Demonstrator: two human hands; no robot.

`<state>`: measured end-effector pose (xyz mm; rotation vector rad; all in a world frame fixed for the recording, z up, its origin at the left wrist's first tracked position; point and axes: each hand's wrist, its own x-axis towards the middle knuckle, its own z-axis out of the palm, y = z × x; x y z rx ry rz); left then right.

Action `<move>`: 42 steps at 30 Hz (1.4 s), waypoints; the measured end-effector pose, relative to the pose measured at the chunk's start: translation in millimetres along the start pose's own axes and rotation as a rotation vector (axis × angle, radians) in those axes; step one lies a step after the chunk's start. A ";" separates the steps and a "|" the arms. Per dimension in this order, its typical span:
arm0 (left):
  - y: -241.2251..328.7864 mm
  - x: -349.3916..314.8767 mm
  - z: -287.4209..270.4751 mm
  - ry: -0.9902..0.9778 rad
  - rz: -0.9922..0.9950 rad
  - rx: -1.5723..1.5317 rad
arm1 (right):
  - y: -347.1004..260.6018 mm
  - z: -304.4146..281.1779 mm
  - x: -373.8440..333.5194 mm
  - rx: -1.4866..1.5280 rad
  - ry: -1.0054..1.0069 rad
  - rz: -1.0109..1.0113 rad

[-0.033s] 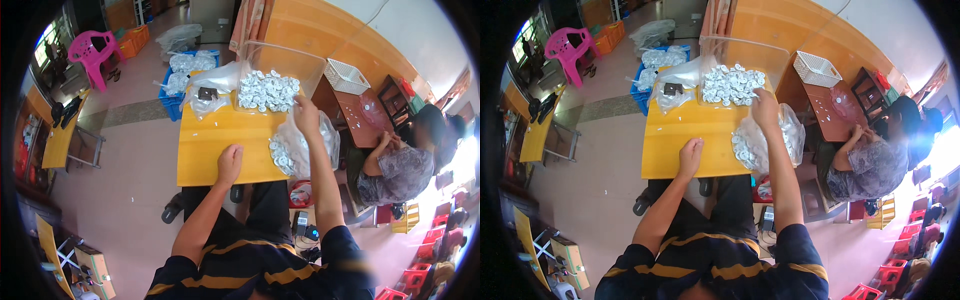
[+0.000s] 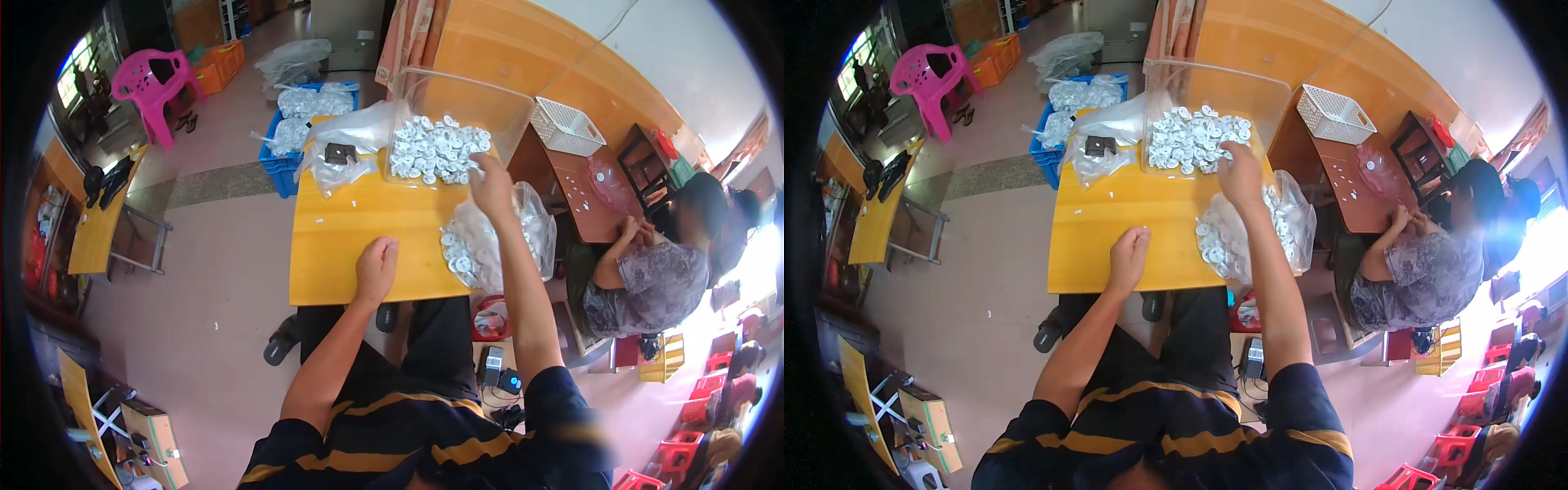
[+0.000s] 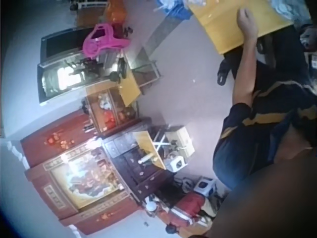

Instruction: The person sorts and inspects small white plastic components by hand at a table.

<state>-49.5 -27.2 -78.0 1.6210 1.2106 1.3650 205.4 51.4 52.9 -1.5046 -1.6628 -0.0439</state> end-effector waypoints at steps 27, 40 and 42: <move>8.8 0.0 -3.4 -0.045 0.160 0.027 | 54.7 148.2 -22.5 -0.158 -0.039 0.222; -27.7 3.1 5.6 0.073 -0.006 -0.178 | -24.8 132.1 -99.5 0.140 -0.067 -0.017; -31.7 4.0 -2.5 0.105 -0.018 -0.193 | -44.4 125.5 -111.0 0.224 -0.020 -0.032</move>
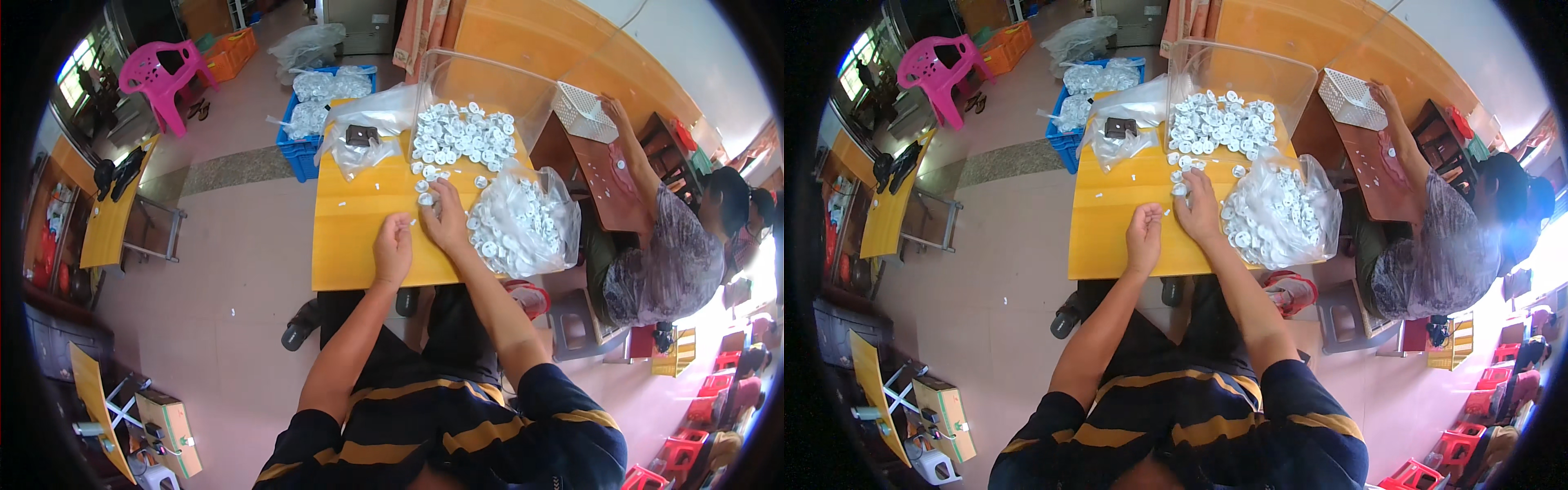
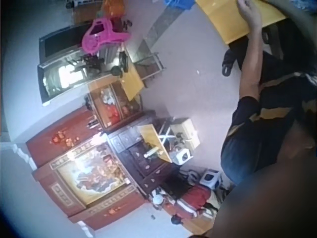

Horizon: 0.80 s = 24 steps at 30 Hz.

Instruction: The person sorts and inspects small white plastic components by hand at a table.

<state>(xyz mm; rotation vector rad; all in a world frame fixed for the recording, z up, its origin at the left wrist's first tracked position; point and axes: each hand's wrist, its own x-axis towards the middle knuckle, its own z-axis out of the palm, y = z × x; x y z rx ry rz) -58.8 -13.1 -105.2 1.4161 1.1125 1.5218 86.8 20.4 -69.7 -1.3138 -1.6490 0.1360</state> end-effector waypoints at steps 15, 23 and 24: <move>20.8 36.4 -8.4 -0.349 0.385 0.644 | 25.8 -7.8 -36.2 0.362 0.067 0.390; 0.6 41.2 -21.1 -0.203 0.067 0.230 | 22.3 -10.3 -33.6 0.638 0.064 0.392; -1.2 41.2 -22.5 -0.204 0.067 0.232 | 22.5 -10.0 -33.6 0.639 0.065 0.394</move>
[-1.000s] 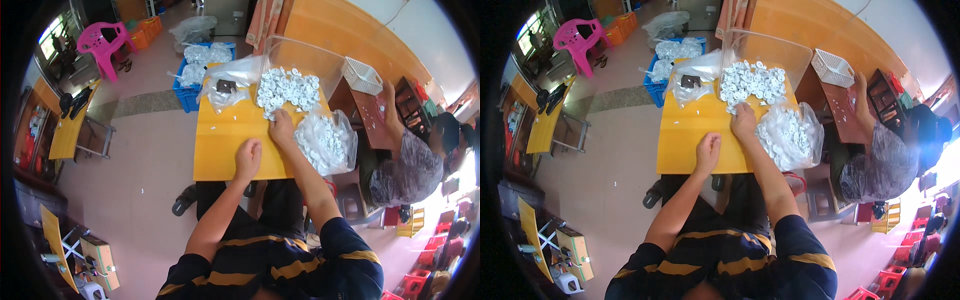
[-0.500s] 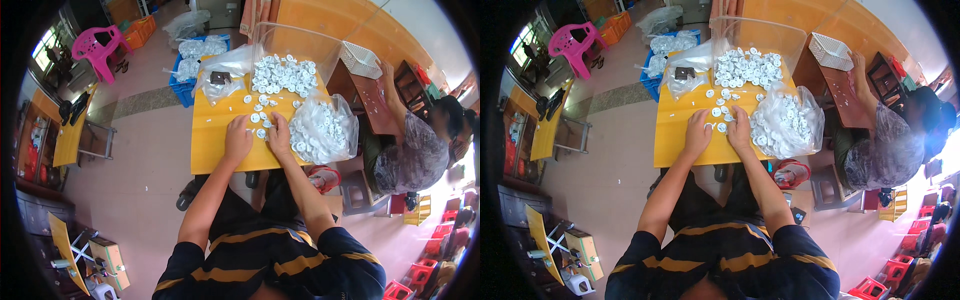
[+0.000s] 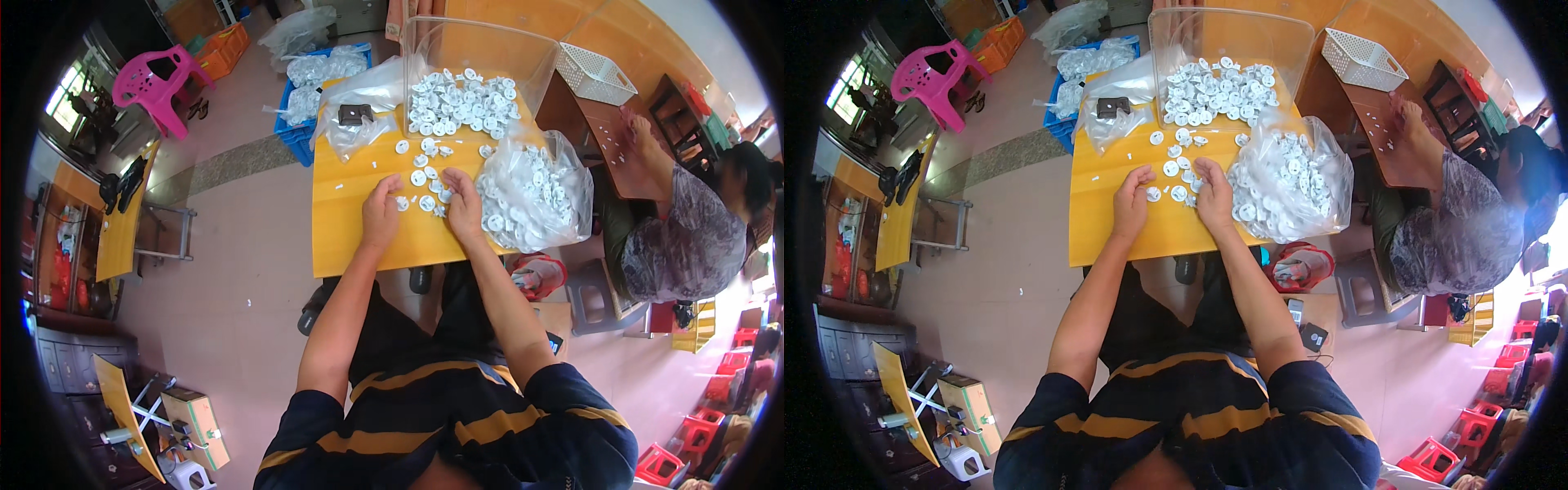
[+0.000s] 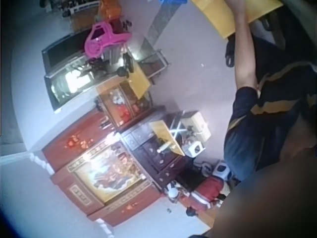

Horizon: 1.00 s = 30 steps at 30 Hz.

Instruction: The person sorts and inspects small white plastic components by hand at a table.

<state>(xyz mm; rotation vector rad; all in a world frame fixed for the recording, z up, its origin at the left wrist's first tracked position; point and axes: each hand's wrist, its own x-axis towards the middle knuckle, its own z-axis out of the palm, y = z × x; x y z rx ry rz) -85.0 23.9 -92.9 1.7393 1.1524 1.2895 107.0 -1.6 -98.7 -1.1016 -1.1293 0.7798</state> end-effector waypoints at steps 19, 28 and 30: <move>10.6 1.1 -1.6 -0.200 0.011 -0.129 | 1.3 1.4 -2.7 -0.035 -0.037 0.067; 4.4 1.3 1.4 -0.144 0.040 -0.160 | -0.7 1.8 -3.3 -0.092 -0.083 0.033; 3.8 1.5 0.5 -0.141 0.041 -0.159 | -2.3 2.4 -3.6 -0.086 -0.088 0.032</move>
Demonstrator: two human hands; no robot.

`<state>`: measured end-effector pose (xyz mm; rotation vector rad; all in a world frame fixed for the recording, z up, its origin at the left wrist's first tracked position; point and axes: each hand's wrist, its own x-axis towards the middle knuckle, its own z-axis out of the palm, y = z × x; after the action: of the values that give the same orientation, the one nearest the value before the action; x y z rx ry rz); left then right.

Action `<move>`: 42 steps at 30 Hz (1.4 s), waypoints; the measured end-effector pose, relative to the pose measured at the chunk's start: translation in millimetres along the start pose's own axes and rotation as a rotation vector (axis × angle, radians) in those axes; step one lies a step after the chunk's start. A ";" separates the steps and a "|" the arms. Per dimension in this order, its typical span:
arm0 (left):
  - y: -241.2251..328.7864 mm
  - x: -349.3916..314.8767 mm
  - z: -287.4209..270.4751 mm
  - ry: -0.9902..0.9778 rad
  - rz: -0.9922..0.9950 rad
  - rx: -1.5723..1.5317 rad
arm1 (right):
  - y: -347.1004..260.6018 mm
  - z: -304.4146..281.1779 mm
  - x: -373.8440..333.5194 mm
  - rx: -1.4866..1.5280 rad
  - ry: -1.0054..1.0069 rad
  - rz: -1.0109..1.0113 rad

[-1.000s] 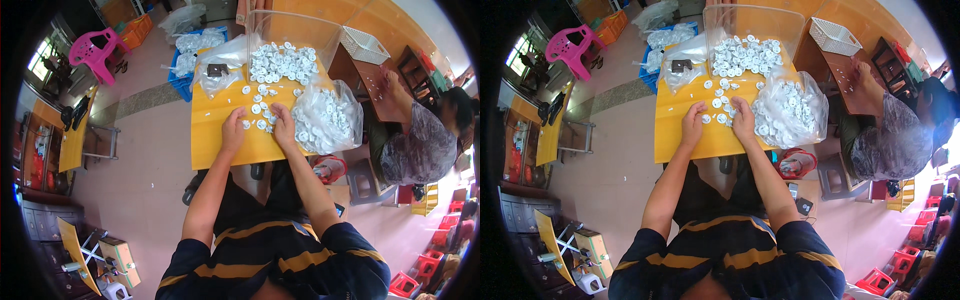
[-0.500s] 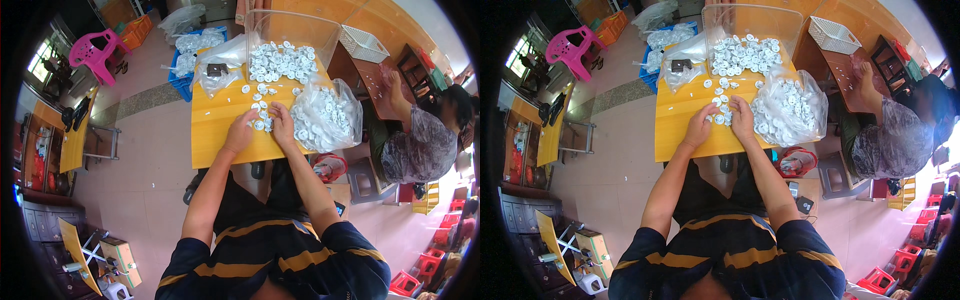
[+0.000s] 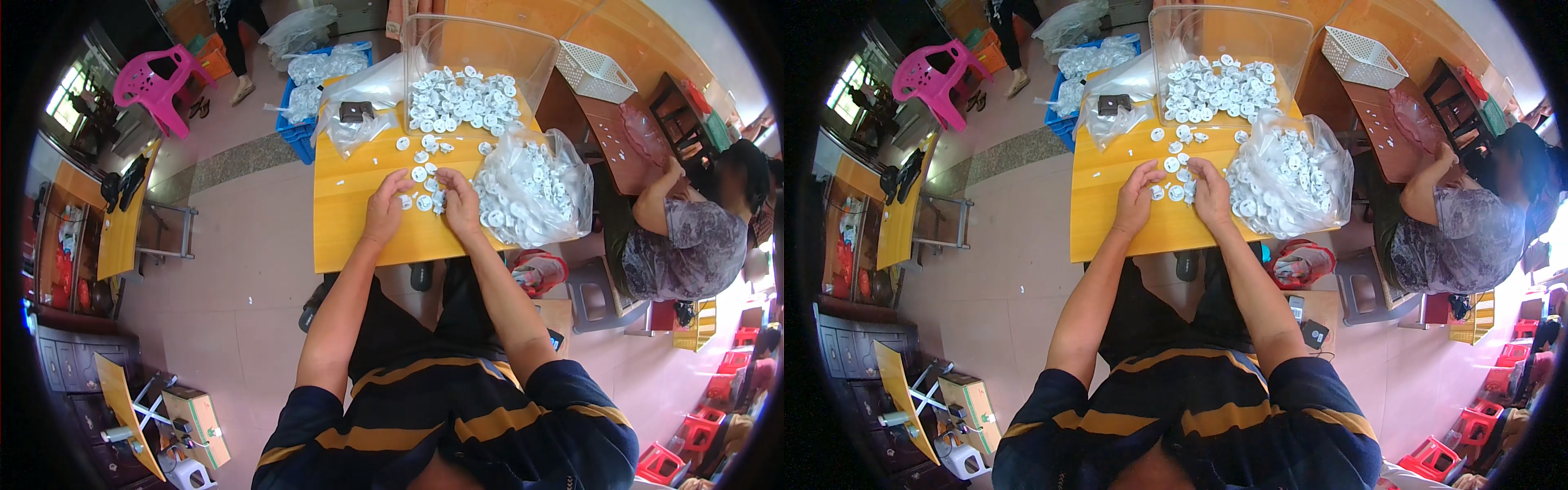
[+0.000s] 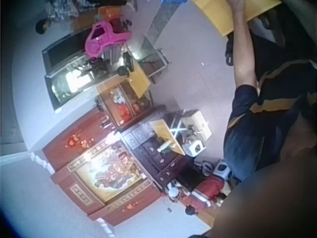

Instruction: The person sorts and inspects small white plastic components by hand at a table.

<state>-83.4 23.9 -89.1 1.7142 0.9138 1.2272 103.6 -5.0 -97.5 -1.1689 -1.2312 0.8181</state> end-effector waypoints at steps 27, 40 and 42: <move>-5.0 -1.7 -1.8 0.022 -0.007 -0.001 | -1.9 1.6 0.5 -0.018 0.003 -0.064; 7.5 0.3 3.2 -0.011 -0.018 0.027 | 8.7 -4.3 3.0 0.092 -0.009 -0.046; 5.6 -1.8 2.5 -0.010 -0.014 0.025 | 8.7 -3.4 3.1 0.016 -0.022 -0.063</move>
<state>-80.9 19.5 -85.2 1.7293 0.9368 1.2019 108.5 -0.6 -104.9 -1.1052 -1.2719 0.7941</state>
